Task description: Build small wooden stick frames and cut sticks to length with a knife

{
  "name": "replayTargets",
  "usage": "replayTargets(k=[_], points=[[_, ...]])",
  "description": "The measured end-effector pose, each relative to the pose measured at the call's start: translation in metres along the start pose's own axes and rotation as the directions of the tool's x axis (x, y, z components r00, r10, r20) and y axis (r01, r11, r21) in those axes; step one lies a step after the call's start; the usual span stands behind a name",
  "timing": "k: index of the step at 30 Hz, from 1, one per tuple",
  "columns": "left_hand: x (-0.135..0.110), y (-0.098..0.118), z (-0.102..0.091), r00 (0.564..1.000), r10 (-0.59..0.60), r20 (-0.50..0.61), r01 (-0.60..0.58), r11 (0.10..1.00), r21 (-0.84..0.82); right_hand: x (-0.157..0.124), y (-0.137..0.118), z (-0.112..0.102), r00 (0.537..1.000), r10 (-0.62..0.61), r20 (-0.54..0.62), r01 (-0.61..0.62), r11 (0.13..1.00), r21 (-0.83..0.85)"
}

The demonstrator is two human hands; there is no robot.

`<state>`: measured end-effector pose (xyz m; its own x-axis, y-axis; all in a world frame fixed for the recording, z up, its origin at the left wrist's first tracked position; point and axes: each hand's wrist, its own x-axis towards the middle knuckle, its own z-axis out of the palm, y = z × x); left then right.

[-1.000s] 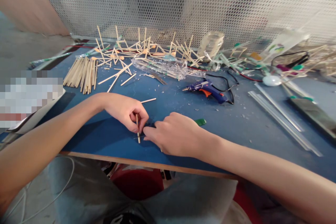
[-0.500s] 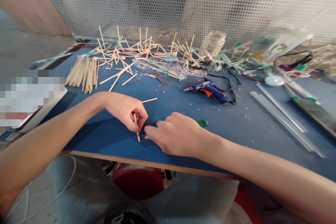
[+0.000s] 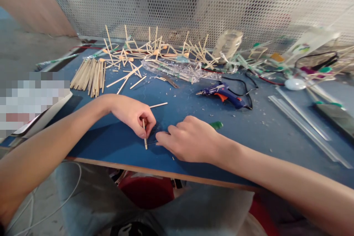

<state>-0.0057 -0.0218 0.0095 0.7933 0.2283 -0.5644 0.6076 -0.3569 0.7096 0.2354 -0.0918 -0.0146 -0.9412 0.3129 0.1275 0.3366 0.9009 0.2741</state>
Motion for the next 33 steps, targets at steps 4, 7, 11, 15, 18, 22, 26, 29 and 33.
replayTargets(k=[4, 7, 11, 15, 18, 22, 26, 29, 33], points=[[-0.0002, -0.0014, 0.0001, 1.000, 0.001, 0.011, 0.000, 1.000, -0.028, 0.0000, -0.0023, -0.0015, 1.000, 0.015, 0.026, -0.016, 1.000, 0.024], [-0.0004, -0.0027, 0.0002, 1.000, -0.017, 0.025, 0.018, 0.998, -0.063, -0.0003, -0.0015, -0.0026, 0.999, 0.023, 0.043, -0.024, 0.999, 0.034], [-0.0009, -0.0022, 0.0000, 1.000, -0.029, 0.007, 0.029, 0.999, -0.020, 0.0003, 0.0009, -0.0025, 0.997, 0.020, 0.070, -0.024, 0.999, 0.048], [-0.0012, -0.0007, -0.0003, 1.000, -0.028, -0.011, 0.028, 0.999, 0.023, 0.0026, 0.0022, -0.0023, 0.992, 0.010, 0.128, -0.018, 0.998, 0.067], [-0.0008, -0.0010, -0.0002, 1.000, -0.021, -0.002, 0.021, 1.000, 0.009, 0.0038, 0.0022, -0.0027, 0.988, 0.013, 0.157, -0.025, 0.997, 0.074], [-0.0008, -0.0026, 0.0000, 1.000, -0.015, 0.013, 0.015, 0.999, -0.039, 0.0037, 0.0017, -0.0031, 0.985, 0.009, 0.174, -0.024, 0.996, 0.084], [-0.0010, -0.0034, 0.0001, 1.000, -0.015, 0.015, 0.016, 0.998, -0.059, 0.0034, 0.0013, -0.0026, 0.986, 0.019, 0.163, -0.033, 0.996, 0.080], [-0.0009, -0.0035, 0.0002, 1.000, -0.010, 0.014, 0.011, 0.998, -0.066, 0.0036, 0.0013, -0.0027, 0.987, 0.022, 0.162, -0.036, 0.996, 0.081], [-0.0010, -0.0033, 0.0001, 1.000, -0.008, 0.013, 0.008, 0.998, -0.067, 0.0035, 0.0013, -0.0032, 0.986, 0.029, 0.163, -0.043, 0.996, 0.081]])
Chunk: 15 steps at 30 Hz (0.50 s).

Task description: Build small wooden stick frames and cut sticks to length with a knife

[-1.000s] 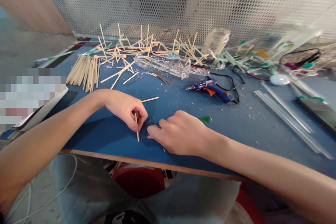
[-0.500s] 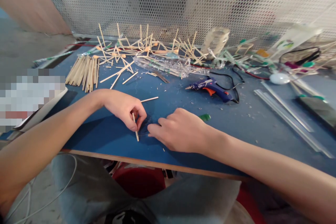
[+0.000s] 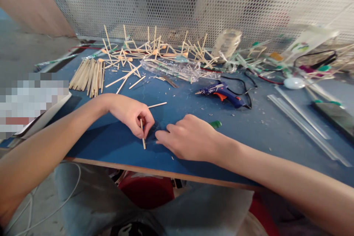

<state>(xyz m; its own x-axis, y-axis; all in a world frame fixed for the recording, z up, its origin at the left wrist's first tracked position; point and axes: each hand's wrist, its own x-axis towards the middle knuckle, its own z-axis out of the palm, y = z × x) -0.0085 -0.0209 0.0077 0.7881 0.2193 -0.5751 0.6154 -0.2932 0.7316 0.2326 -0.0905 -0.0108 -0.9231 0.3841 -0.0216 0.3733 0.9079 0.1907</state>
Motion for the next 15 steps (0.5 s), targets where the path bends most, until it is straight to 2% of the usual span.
replayTargets(k=[15], points=[[-0.0007, 0.0025, 0.0000, 1.000, -0.004, -0.010, 0.005, 0.998, 0.065, -0.0017, -0.0052, 0.0009, 1.000, 0.005, -0.018, -0.006, 0.999, -0.033]])
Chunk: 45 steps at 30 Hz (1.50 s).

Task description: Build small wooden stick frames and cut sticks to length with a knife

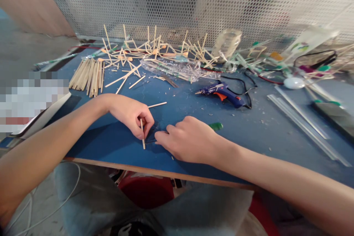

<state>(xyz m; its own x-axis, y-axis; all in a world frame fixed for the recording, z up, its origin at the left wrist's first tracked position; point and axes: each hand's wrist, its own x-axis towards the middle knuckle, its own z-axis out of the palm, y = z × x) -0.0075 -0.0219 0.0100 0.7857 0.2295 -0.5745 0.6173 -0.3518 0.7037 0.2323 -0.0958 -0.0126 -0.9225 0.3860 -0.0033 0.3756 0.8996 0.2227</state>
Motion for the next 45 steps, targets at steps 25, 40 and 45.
replayTargets(k=[25, 40, 45], points=[[0.003, 0.001, 0.001, 1.000, 0.030, 0.002, -0.030, 1.000, 0.010, -0.002, -0.025, -0.003, 0.998, 0.065, -0.022, -0.067, 0.992, -0.107], [0.004, 0.002, 0.002, 1.000, 0.022, -0.004, -0.022, 1.000, 0.018, 0.003, -0.012, -0.005, 1.000, 0.005, -0.027, -0.008, 0.993, -0.114], [0.003, 0.002, 0.002, 1.000, -0.003, 0.000, 0.003, 1.000, 0.006, 0.004, -0.013, -0.006, 1.000, 0.015, -0.001, -0.015, 0.998, -0.061]])
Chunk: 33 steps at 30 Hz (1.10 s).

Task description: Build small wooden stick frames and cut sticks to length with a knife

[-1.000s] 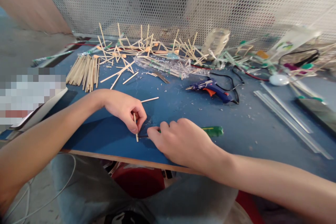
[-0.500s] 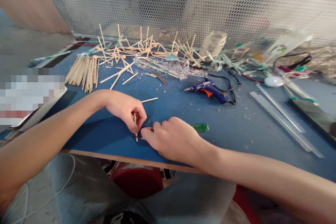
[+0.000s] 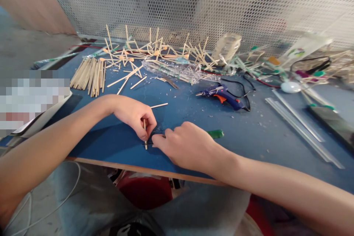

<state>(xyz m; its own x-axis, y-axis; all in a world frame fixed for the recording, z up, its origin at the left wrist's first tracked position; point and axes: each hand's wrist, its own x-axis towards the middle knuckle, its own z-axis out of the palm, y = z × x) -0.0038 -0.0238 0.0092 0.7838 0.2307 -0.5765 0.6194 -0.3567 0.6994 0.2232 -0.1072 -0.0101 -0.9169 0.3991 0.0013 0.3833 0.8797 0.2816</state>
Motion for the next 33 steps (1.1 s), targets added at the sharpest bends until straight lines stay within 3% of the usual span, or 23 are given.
replayTargets(k=[7, 13, 22, 28, 33], points=[[-0.001, 0.003, 0.000, 1.000, -0.018, 0.008, 0.018, 1.000, 0.005, 0.001, -0.001, -0.002, 1.000, 0.021, 0.003, -0.021, 1.000, -0.017], [-0.001, 0.005, 0.000, 1.000, -0.004, -0.002, 0.004, 0.999, 0.045, 0.003, 0.013, -0.006, 0.992, -0.034, 0.121, 0.018, 0.992, 0.126], [0.000, 0.006, 0.001, 0.999, 0.051, -0.003, -0.051, 0.998, 0.021, 0.001, -0.008, 0.001, 0.999, 0.046, 0.012, -0.046, 0.999, -0.006], [0.001, 0.007, 0.001, 0.999, 0.035, -0.005, -0.035, 0.999, 0.006, 0.001, 0.002, -0.001, 0.998, -0.031, 0.060, 0.029, 0.999, 0.030], [0.000, 0.010, 0.001, 1.000, 0.024, 0.012, -0.024, 1.000, 0.012, 0.003, -0.002, -0.004, 0.999, 0.020, 0.025, -0.020, 1.000, -0.004]])
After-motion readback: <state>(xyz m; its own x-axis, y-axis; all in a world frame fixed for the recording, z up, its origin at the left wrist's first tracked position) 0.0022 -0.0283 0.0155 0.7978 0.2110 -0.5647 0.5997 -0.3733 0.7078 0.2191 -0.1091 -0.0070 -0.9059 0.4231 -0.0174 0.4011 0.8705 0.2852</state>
